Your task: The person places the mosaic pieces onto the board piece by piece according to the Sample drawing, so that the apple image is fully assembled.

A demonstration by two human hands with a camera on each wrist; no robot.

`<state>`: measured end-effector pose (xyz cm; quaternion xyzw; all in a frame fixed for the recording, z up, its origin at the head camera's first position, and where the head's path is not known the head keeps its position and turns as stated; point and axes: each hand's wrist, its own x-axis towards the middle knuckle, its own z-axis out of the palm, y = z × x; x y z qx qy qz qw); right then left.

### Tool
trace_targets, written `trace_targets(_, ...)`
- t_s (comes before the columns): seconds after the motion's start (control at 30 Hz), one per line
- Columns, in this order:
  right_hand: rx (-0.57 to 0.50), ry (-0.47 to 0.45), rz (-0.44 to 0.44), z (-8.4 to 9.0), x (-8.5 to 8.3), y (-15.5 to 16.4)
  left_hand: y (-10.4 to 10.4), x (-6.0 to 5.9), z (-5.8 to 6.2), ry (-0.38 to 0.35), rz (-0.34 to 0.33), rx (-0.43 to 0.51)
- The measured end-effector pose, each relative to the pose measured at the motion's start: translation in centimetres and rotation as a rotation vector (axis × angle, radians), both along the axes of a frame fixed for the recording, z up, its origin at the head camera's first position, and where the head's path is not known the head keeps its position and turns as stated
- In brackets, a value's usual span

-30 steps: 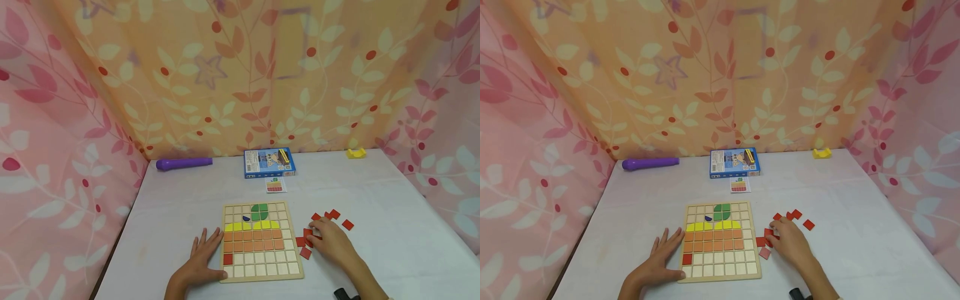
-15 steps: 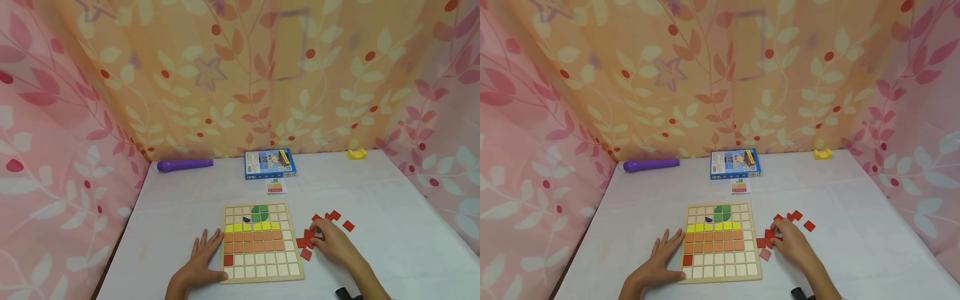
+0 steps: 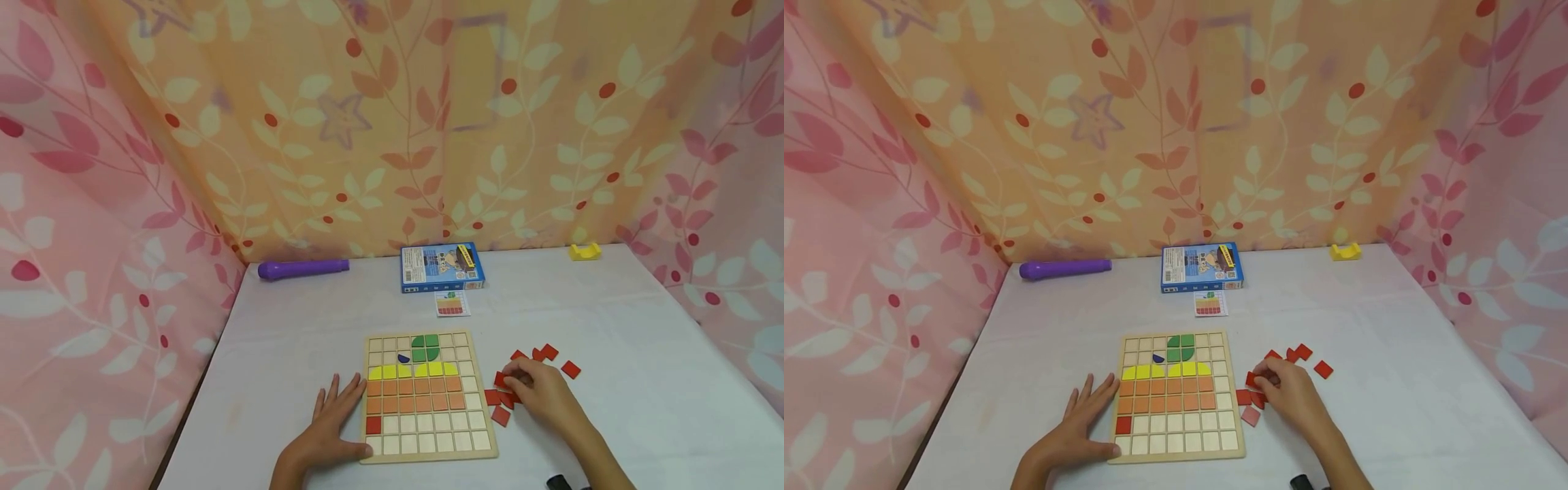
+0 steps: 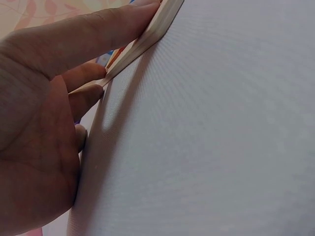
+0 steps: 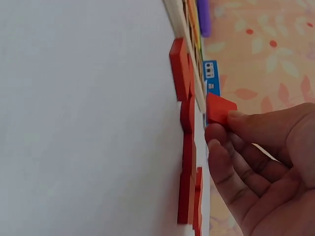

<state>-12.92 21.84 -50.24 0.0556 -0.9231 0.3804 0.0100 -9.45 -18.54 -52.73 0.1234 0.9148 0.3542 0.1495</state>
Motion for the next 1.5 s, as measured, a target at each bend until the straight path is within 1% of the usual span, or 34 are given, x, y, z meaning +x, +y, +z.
trace_targets(0.13,-0.084,-0.102,0.002,0.2,-0.1,-1.0,0.0,0.0,-0.1,0.002,0.000,0.000)
trace_targets(0.23,-0.112,-0.149,0.008,0.3,-0.2,-2.3,0.0,0.0,-0.1,0.000,-0.001,0.002)
trace_targets(0.37,-0.118,-0.140,0.084,0.4,-0.2,-3.9,-0.1,0.0,0.0,-0.001,-0.004,-0.002)
trace_targets(0.47,-0.155,-0.146,0.156,0.3,-0.1,-5.1,0.0,0.0,0.1,-0.003,-0.004,-0.003)
trace_targets(0.6,-0.186,-0.180,0.214,0.0,0.0,-6.5,0.1,0.0,0.1,-0.009,-0.002,0.007)
trace_targets(0.7,-0.171,-0.168,0.272,-0.2,0.0,-7.5,0.2,0.0,0.0,-0.014,0.000,0.009)
trace_targets(0.9,-0.167,-0.114,0.426,-0.3,-0.1,-9.8,0.1,0.0,0.0,-0.023,0.008,-0.003)
trace_targets(1.0,-0.161,-0.103,0.478,-0.1,0.0,-11.3,0.1,0.0,0.1,-0.021,0.011,0.000)
trace_targets(1.1,-0.160,-0.112,0.515,0.1,0.1,-12.8,0.0,0.0,0.1,-0.021,0.001,0.005)
trace_targets(1.23,-0.135,-0.106,0.527,0.2,0.2,-14.7,-0.1,0.0,0.0,-0.026,-0.014,0.009)
trace_targets(1.43,-0.016,0.004,0.521,0.1,0.4,-17.1,-0.2,-0.1,0.0,-0.018,-0.017,0.018)
trace_targets(1.5,0.009,0.038,0.515,0.1,0.6,-17.6,-0.3,-0.1,0.1,-0.013,-0.020,0.019)
